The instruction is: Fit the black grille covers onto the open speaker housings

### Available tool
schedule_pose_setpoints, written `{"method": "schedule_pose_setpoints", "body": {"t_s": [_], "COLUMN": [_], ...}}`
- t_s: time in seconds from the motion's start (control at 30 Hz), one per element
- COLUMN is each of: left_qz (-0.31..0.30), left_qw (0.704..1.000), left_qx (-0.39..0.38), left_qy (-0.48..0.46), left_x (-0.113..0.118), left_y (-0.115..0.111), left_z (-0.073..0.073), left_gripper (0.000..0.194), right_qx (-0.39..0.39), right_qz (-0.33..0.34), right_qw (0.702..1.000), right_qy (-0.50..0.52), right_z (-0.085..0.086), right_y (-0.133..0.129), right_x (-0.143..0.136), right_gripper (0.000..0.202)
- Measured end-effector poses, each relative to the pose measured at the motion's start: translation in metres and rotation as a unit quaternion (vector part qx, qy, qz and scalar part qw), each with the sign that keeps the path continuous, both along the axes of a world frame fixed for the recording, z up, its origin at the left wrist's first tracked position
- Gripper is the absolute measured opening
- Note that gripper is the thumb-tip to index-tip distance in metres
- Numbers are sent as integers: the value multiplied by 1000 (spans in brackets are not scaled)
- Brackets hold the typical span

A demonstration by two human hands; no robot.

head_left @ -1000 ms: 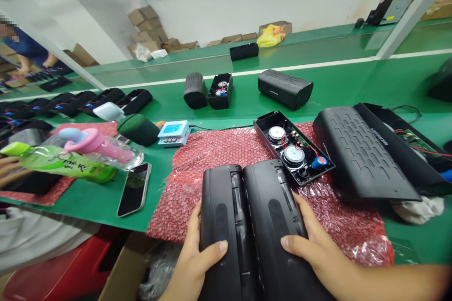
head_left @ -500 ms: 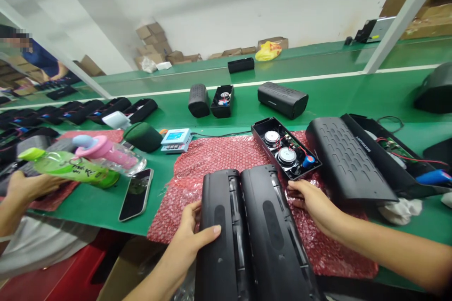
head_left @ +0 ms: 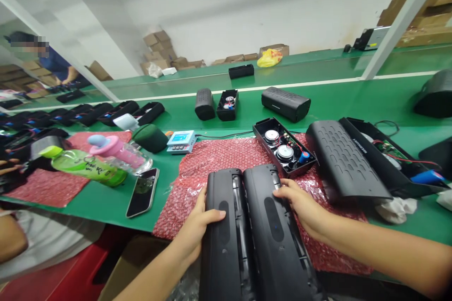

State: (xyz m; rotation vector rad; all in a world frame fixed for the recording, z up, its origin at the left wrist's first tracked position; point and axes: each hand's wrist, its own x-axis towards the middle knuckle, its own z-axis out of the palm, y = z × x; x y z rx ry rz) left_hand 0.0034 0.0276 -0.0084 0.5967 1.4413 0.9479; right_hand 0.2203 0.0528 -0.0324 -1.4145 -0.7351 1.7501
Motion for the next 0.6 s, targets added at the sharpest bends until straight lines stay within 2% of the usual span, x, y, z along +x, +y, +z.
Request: {"method": "schedule_pose_setpoints", "body": {"t_s": [0.17, 0.33, 0.6], "left_qz": [22, 57, 35], "left_qw": [999, 997, 998], "left_qx": [-1, 6, 4], "left_qy": [-32, -49, -45], "left_x": [-1, -1, 4], "left_y": [2, 4, 2], "left_z": [-7, -15, -15], "left_gripper": [85, 81, 82], "right_qx": [-31, -35, -45], "right_qz": [32, -10, -16], "right_qw": [999, 999, 999], "right_qy": [31, -10, 9], "right_z": [1, 0, 2], "right_y": [-6, -8, -11], "right_x": [-6, -15, -16], "right_gripper": [78, 77, 76]}}
